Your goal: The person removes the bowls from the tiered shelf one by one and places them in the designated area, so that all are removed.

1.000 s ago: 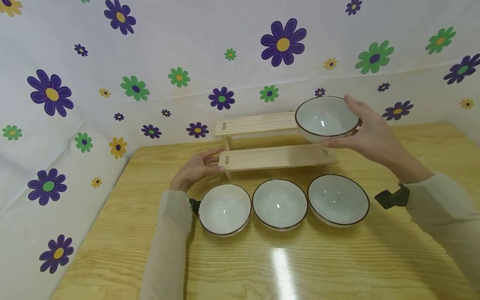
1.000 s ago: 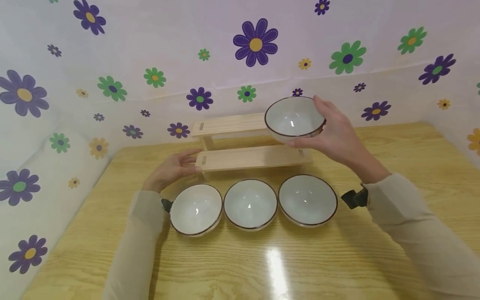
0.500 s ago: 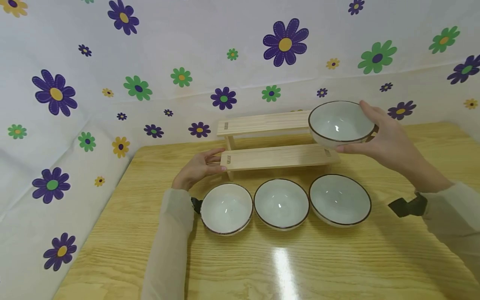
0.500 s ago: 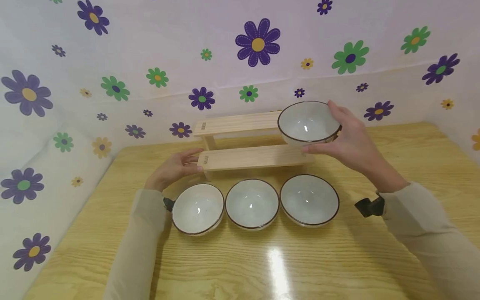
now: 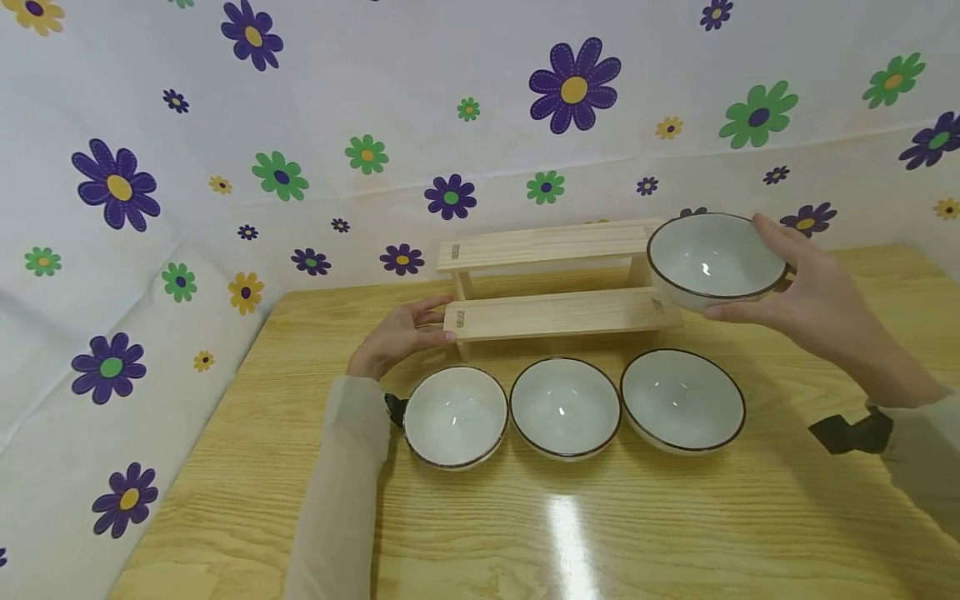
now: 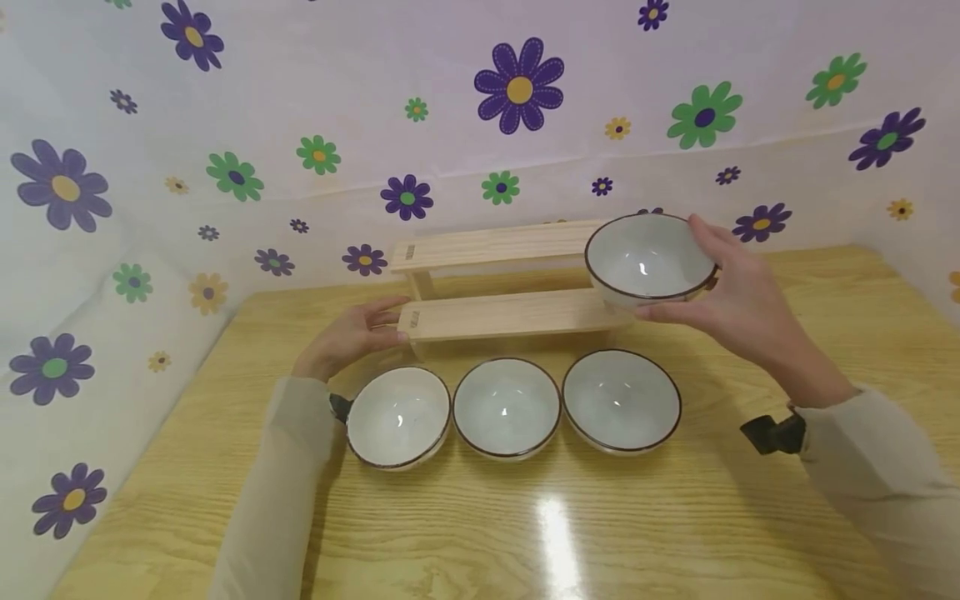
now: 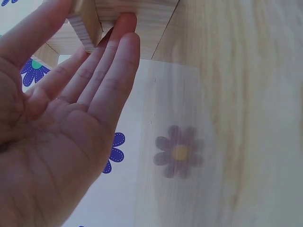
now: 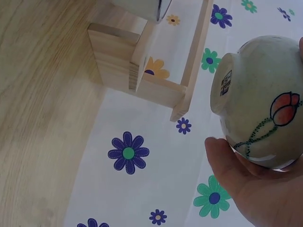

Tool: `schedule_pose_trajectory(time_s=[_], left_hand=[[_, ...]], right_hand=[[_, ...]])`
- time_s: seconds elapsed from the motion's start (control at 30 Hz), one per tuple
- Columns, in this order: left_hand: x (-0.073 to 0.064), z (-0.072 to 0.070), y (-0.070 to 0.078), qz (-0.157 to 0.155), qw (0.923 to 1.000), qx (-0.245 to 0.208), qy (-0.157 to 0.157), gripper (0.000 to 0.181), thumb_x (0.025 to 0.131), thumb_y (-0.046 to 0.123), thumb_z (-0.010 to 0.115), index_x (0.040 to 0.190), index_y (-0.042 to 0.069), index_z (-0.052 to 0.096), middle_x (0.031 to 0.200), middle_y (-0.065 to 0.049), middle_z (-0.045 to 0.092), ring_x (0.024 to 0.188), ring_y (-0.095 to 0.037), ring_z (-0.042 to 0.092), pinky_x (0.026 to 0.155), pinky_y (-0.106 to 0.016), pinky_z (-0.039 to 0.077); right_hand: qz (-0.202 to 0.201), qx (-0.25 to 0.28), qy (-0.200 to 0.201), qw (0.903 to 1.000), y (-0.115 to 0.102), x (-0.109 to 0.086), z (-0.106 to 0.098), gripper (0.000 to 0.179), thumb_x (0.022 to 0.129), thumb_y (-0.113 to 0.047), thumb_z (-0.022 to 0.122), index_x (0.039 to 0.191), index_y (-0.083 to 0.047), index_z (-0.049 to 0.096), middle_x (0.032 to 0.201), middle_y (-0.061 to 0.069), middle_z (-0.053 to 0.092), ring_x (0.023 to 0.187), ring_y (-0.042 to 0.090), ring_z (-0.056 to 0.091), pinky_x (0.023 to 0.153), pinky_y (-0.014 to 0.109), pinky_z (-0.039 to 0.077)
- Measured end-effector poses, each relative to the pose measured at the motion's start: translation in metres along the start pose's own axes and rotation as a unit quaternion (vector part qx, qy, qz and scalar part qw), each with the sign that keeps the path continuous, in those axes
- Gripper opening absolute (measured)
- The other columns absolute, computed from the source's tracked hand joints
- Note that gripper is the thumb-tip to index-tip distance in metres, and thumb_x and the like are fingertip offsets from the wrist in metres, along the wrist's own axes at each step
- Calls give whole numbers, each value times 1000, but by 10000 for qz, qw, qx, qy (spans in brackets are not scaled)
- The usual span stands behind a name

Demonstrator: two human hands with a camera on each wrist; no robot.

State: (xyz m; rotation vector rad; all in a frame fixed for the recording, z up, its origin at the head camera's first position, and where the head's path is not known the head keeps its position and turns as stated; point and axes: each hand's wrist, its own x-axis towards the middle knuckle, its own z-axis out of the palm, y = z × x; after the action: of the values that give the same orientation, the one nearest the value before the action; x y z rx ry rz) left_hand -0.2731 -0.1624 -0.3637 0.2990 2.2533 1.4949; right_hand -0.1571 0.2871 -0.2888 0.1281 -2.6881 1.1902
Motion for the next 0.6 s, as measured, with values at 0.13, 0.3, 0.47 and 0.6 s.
schedule_pose_trajectory(time_s=[0.13,0.3,0.47,0.6], left_hand=[[0,1,0,10,10000,-23,11,76,94,5,74,160,9,38,151,-21,52,137,-36,53,115,-50,41],[0,2,-2,39,10000,-64,-1,76,94,4,74,160,8,38,149,-21,54,135,-36,54,115,-50,41],[1,1,-2,14,10000,-55,26,76,94,4,74,160,9,38,150,-21,53,135,-36,54,115,-50,41],[2,1,-3,1,10000,-22,49,75,94,4,74,160,9,38,150,-21,53,135,-36,54,114,-50,42]], right_hand=[[-11,-102,34,9999,7,-5,-3,115,79,-17,92,165,-8,16,164,27,26,118,39,41,74,-3,33],[43,-375,32,9993,13,-10,-7,117,79,-19,92,164,-4,14,161,33,26,117,48,41,68,-3,31],[217,-553,32,9982,16,-16,-9,118,81,-22,91,164,-3,10,154,40,30,115,55,40,65,-2,29],[207,-530,34,9984,18,-19,-12,117,80,-20,91,164,-3,10,154,40,30,114,47,43,67,-3,29]])
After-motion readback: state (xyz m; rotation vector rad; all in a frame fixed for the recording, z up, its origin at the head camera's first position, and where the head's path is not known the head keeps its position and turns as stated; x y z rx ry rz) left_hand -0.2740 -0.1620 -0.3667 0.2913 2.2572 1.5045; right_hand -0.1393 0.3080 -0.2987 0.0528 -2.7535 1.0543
